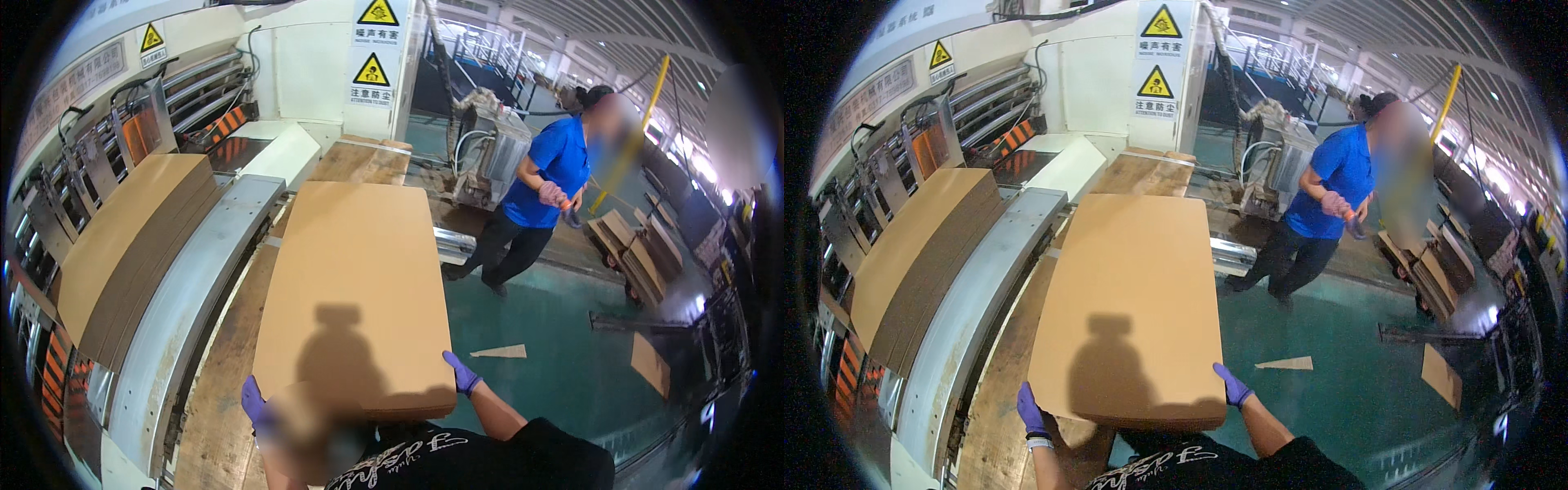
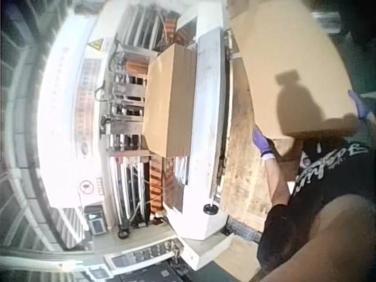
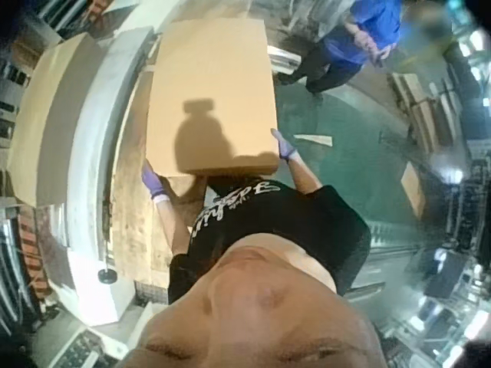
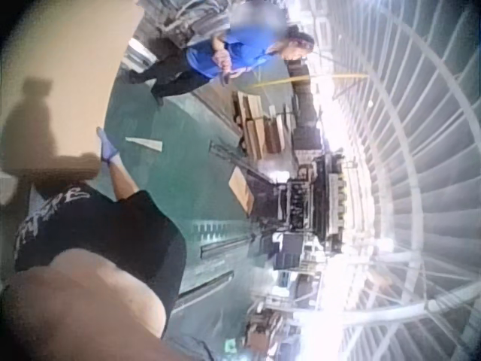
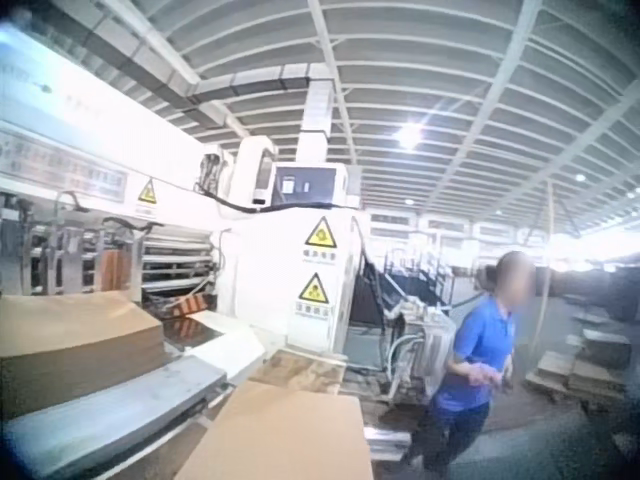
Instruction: The person stacks large flat cardboard sheets onto a machine's conveyor belt. They repeatedly pick up sheets from a wooden table, align them, and place them into the machine while another worker assists by handing over more sheets.
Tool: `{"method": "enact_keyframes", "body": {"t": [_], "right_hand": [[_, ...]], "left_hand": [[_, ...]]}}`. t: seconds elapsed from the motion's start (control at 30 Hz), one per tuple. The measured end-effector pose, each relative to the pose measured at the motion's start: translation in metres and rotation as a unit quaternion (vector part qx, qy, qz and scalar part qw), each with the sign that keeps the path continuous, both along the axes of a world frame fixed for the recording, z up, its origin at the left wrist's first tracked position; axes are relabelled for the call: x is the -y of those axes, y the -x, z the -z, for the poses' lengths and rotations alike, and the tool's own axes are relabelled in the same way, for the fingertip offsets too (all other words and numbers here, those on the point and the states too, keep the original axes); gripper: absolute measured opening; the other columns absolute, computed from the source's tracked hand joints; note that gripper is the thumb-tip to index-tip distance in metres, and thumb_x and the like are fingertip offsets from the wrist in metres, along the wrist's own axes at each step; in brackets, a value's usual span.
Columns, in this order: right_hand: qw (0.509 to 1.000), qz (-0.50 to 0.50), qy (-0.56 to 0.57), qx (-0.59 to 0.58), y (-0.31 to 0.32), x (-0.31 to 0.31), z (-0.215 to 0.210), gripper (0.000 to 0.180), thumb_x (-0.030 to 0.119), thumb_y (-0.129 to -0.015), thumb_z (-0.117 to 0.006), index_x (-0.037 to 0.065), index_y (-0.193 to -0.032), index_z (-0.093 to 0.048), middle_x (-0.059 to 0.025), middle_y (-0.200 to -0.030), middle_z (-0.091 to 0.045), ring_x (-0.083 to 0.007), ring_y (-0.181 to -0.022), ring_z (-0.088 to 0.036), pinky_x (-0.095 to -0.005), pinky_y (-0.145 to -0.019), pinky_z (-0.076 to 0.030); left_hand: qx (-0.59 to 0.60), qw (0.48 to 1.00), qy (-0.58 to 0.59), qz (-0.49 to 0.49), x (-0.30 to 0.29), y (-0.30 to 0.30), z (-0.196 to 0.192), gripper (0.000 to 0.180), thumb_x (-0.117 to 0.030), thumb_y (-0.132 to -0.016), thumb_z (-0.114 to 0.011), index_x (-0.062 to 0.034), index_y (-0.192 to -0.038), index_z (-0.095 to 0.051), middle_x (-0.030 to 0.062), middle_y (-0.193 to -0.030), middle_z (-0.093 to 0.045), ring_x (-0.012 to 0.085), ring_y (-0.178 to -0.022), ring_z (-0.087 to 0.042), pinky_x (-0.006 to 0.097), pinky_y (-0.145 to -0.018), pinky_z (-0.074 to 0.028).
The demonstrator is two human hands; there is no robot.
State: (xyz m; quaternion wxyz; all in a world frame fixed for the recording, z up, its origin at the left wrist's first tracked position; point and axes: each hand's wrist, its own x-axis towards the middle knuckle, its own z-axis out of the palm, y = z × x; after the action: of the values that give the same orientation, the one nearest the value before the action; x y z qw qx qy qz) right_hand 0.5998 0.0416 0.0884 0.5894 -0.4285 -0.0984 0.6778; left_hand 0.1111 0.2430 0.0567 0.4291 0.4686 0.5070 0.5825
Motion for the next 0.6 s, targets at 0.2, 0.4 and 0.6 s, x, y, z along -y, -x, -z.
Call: {"method": "enact_keyframes", "body": {"t": [0.2, 0.4, 0.6], "right_hand": [[0.996, 0.043, 0.001, -0.072, -0.010, 0.005, 0.014, 0.062, 0.045, -0.093, -0.053, 0.003, -0.138, -0.043, -0.0136, -0.133, -0.054, -0.0253, -0.119, -0.054, -0.0394, -0.103, -0.042], [1.000, 0.005, -0.008, -0.020, 0.017, -0.016, -0.009, 0.063, 0.049, -0.092, -0.053, 0.004, -0.136, -0.046, -0.0125, -0.130, -0.056, -0.0235, -0.115, -0.057, -0.0389, -0.098, -0.046], [0.988, 0.102, -0.027, 0.114, 0.025, 0.013, -0.066, 0.058, 0.048, -0.092, -0.054, 0.003, -0.128, -0.053, -0.0088, -0.120, -0.062, -0.0194, -0.104, -0.060, -0.0340, -0.092, -0.048]], "left_hand": [[0.115, 0.991, 0.065, 0.020, 0.005, -0.025, -0.041, 0.027, -0.029, -0.098, -0.051, -0.0035, -0.096, -0.060, 0.0039, -0.093, -0.062, 0.0114, -0.084, -0.057, 0.029, -0.074, -0.048], [-0.056, 0.996, 0.058, 0.040, -0.015, 0.032, 0.002, 0.035, -0.030, -0.098, -0.049, 0.0006, -0.111, -0.059, 0.0092, -0.104, -0.063, 0.0180, -0.096, -0.059, 0.032, -0.085, -0.047], [0.072, 0.989, 0.116, 0.059, 0.015, -0.012, -0.053, 0.042, -0.031, -0.098, -0.049, 0.0050, -0.119, -0.056, 0.0140, -0.115, -0.062, 0.0231, -0.108, -0.057, 0.032, -0.096, -0.043]]}}
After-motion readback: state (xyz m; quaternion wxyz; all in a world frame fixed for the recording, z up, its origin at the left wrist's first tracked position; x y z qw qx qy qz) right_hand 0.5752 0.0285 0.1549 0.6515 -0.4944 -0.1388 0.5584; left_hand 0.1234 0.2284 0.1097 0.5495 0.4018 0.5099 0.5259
